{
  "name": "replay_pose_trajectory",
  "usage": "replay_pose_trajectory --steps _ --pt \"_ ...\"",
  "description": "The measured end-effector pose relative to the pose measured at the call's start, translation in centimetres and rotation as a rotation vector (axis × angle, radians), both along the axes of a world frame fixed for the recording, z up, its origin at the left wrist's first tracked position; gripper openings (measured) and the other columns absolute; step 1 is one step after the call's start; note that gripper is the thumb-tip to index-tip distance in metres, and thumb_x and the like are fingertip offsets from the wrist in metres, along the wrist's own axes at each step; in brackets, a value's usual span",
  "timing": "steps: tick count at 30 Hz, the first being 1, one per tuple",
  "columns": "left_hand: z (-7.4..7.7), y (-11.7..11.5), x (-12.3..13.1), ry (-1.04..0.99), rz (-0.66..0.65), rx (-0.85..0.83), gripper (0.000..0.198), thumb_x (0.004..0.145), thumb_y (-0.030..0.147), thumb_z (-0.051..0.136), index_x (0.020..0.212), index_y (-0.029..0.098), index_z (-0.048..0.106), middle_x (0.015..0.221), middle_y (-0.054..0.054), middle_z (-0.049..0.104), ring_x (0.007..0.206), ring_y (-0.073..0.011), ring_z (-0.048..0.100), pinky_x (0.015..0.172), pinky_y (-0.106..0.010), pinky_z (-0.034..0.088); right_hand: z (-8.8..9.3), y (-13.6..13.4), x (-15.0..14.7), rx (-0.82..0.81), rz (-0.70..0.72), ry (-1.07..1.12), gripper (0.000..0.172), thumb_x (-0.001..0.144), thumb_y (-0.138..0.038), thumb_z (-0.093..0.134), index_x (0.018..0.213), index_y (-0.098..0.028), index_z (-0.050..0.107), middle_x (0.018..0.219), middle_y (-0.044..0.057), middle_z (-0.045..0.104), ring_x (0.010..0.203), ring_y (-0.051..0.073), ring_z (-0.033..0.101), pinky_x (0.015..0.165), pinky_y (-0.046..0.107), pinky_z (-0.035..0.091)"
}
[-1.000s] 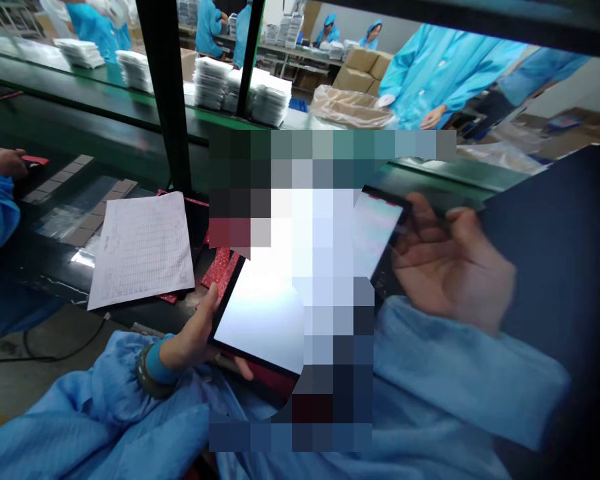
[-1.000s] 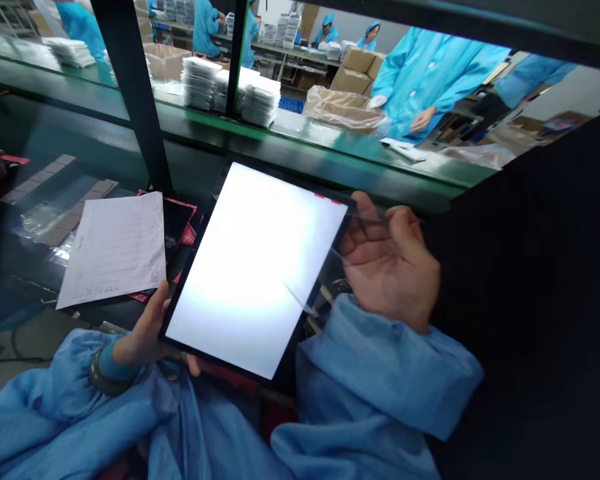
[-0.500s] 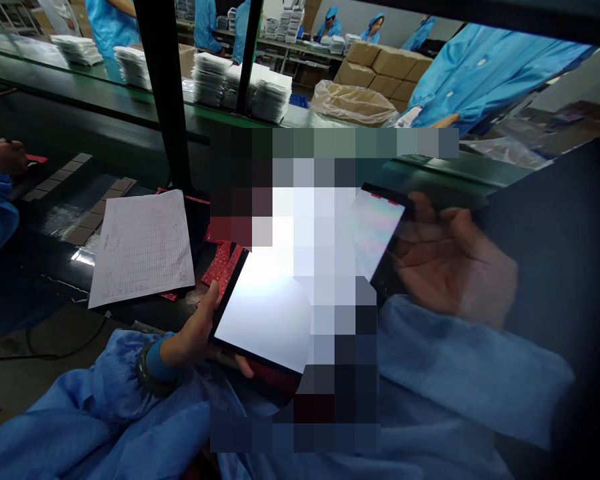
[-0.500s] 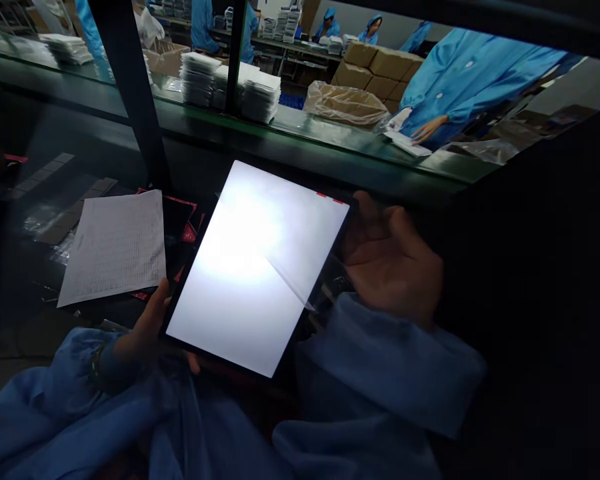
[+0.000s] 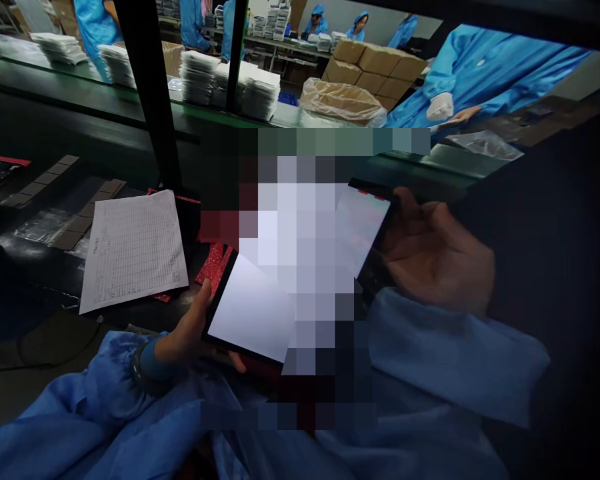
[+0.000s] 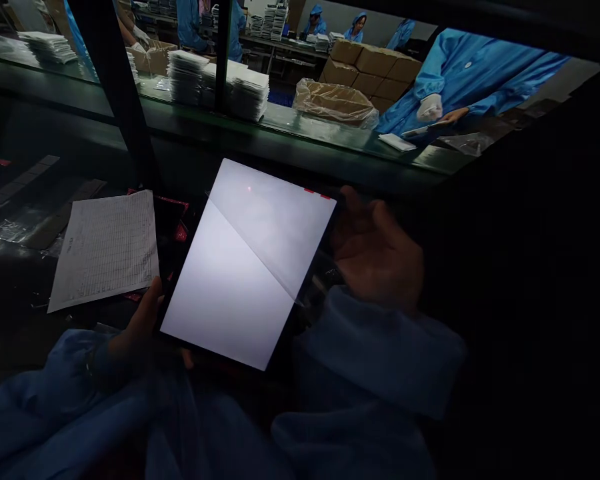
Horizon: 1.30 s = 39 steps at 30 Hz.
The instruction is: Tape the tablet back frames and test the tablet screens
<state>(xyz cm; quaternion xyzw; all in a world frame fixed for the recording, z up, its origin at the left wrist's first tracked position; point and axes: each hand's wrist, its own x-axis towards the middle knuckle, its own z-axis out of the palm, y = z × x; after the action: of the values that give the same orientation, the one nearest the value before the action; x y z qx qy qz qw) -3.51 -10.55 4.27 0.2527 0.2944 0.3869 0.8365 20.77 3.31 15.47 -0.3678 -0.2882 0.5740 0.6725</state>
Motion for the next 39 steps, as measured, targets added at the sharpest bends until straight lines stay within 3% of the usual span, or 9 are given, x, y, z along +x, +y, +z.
replay_pose_trajectory --steps 4,8,19,31,39 --pt "0.24 -0.16 -0.05 0.023 0.029 0.003 0.086 0.079 0.078 0.024 0.111 0.008 0.063 0.061 -0.009 0.072 0.055 -0.0264 0.07 0.054 -0.033 0.05 0.07 -0.14 0.01 -0.005 0.001 0.016 0.033 0.094 -0.024 0.043 0.067 -0.017 0.061 0.095 0.002 0.072 0.09 0.012 0.068 0.077 0.024 0.059" --pt "0.22 -0.49 -0.01 -0.017 0.069 0.04 0.077 0.082 0.074 0.028 0.11 0.011 0.064 0.075 -0.01 0.076 0.057 -0.0258 0.07 0.056 -0.034 0.052 -0.34 0.2 0.32 0.009 0.008 0.024 0.031 0.092 -0.021 0.044 0.067 -0.016 0.061 0.094 0.004 0.072 0.089 0.013 0.068 0.073 0.023 0.059" --pt "0.29 -0.36 -0.07 -0.034 0.013 -0.034 0.083 0.081 0.075 0.025 0.117 0.01 0.06 0.074 -0.011 0.076 0.057 -0.0252 0.071 0.052 -0.031 0.051 -0.25 0.33 0.55 -0.096 -0.002 0.048 0.033 0.092 -0.019 0.042 0.064 -0.016 0.059 0.091 0.004 0.072 0.079 0.011 0.069 0.062 0.019 0.059" --pt "0.49 -0.27 0.19 -0.097 0.031 -0.004 0.078 0.079 0.076 0.032 0.119 0.015 0.059 0.079 -0.009 0.076 0.056 -0.025 0.071 0.048 -0.029 0.052 -0.67 0.58 0.67 -0.083 -0.006 0.034 0.03 0.091 -0.021 0.046 0.063 -0.017 0.058 0.096 0.004 0.071 0.087 0.011 0.068 0.065 0.019 0.058" --pt "-0.16 -0.64 -0.25 -0.022 0.013 -0.006 0.084 0.083 0.074 0.021 0.122 0.01 0.058 0.071 -0.01 0.074 0.06 -0.0261 0.071 0.058 -0.034 0.053 -0.3 0.21 0.43 -0.101 -0.032 0.02 0.034 0.092 -0.021 0.043 0.063 -0.018 0.058 0.092 0.001 0.072 0.087 0.009 0.067 0.064 0.019 0.058"
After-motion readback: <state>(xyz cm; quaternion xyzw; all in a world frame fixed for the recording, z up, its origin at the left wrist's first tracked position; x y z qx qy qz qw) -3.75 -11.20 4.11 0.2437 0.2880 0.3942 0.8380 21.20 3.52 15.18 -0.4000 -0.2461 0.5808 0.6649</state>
